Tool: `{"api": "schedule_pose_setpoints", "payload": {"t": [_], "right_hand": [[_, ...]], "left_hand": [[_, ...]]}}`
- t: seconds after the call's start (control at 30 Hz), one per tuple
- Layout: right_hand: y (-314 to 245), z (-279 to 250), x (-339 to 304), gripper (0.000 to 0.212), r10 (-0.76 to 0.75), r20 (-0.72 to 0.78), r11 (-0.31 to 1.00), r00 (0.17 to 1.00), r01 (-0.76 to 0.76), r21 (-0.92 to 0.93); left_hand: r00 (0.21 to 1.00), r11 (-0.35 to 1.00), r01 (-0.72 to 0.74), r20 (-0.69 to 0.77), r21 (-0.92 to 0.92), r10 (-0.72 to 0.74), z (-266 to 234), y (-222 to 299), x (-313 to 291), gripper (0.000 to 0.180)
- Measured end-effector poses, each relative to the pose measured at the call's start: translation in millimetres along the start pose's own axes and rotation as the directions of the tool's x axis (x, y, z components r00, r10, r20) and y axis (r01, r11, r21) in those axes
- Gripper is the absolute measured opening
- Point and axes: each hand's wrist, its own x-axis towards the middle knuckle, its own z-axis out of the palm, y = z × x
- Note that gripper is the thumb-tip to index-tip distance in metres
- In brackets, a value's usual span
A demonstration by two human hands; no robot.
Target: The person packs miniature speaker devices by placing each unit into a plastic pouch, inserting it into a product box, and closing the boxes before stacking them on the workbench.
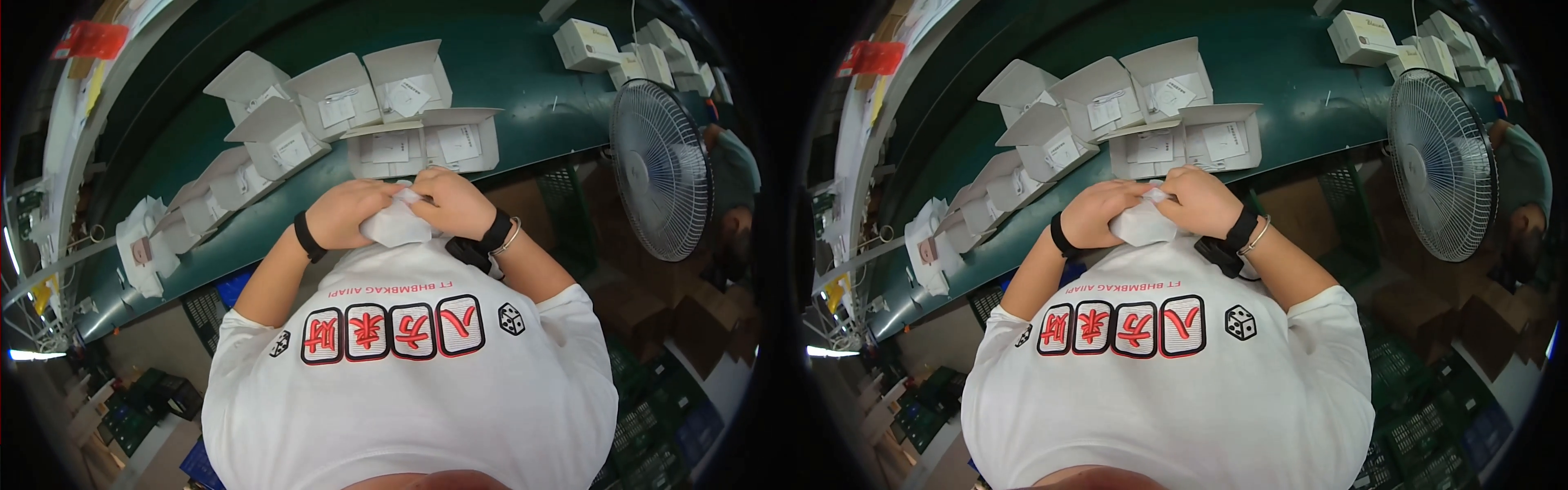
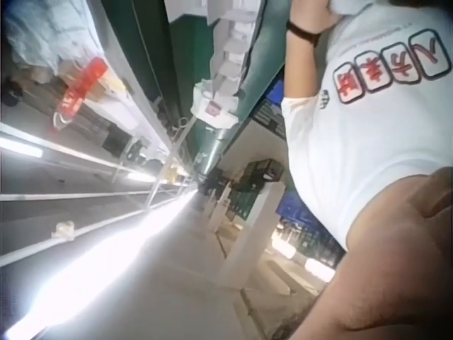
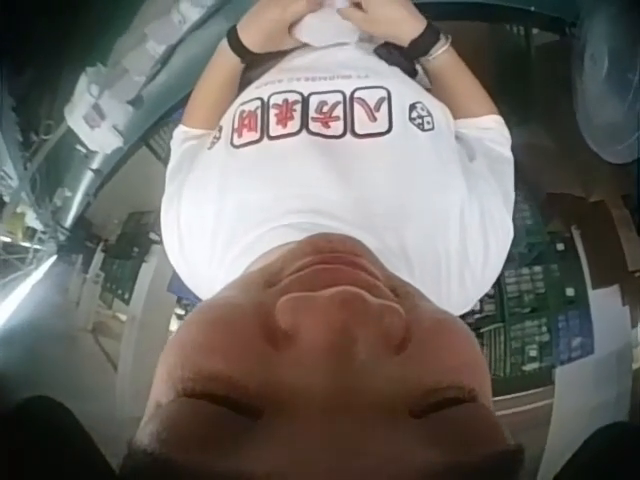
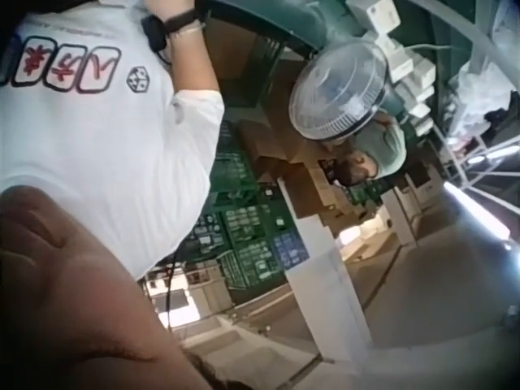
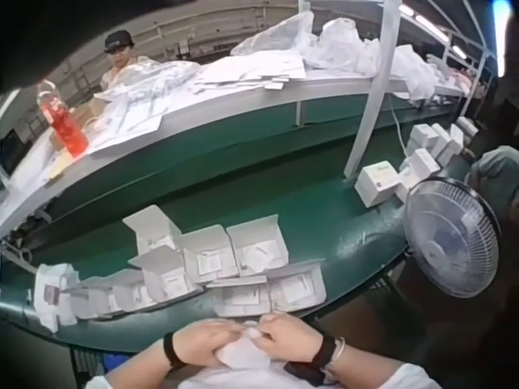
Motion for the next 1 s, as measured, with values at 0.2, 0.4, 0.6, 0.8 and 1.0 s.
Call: {"api": "schedule_pose_setpoints", "payload": {"t": [0.2, 0.4, 0.6, 0.8, 1.0], "right_hand": [[22, -3, -33, 0.05, -0.154, -0.171, 0.987, 0.973, 0.16, 0.021], [20, -14, -51, 0.064, 0.16, -0.366, 0.981, 0.917, -0.188, -0.044], [45, -42, -35, 0.059, 0.1, -0.607, 0.952, 0.789, -0.254, -0.173], [57, -56, -23, 0.055, -0.011, -0.536, 0.94, 0.844, -0.174, -0.293], [48, -55, -5, 0.056, -0.049, -0.425, 0.927, 0.904, -0.117, -0.356]], "left_hand": [[0.905, 0.847, 0.424, 0.115, -0.32, -0.409, 25, -9, 33, 0.053], [0.943, 0.9, 0.23, -0.145, -0.37, -0.301, 41, -23, 39, 0.057], [0.934, 0.934, 0.357, -0.039, 0.009, -0.356, 48, -54, 13, 0.055], [0.979, 0.914, 0.19, -0.004, 0.359, -0.202, 67, -49, 25, 0.055], [0.973, 0.905, 0.232, -0.072, 0.357, -0.221, 82, -57, 29, 0.054]]}}
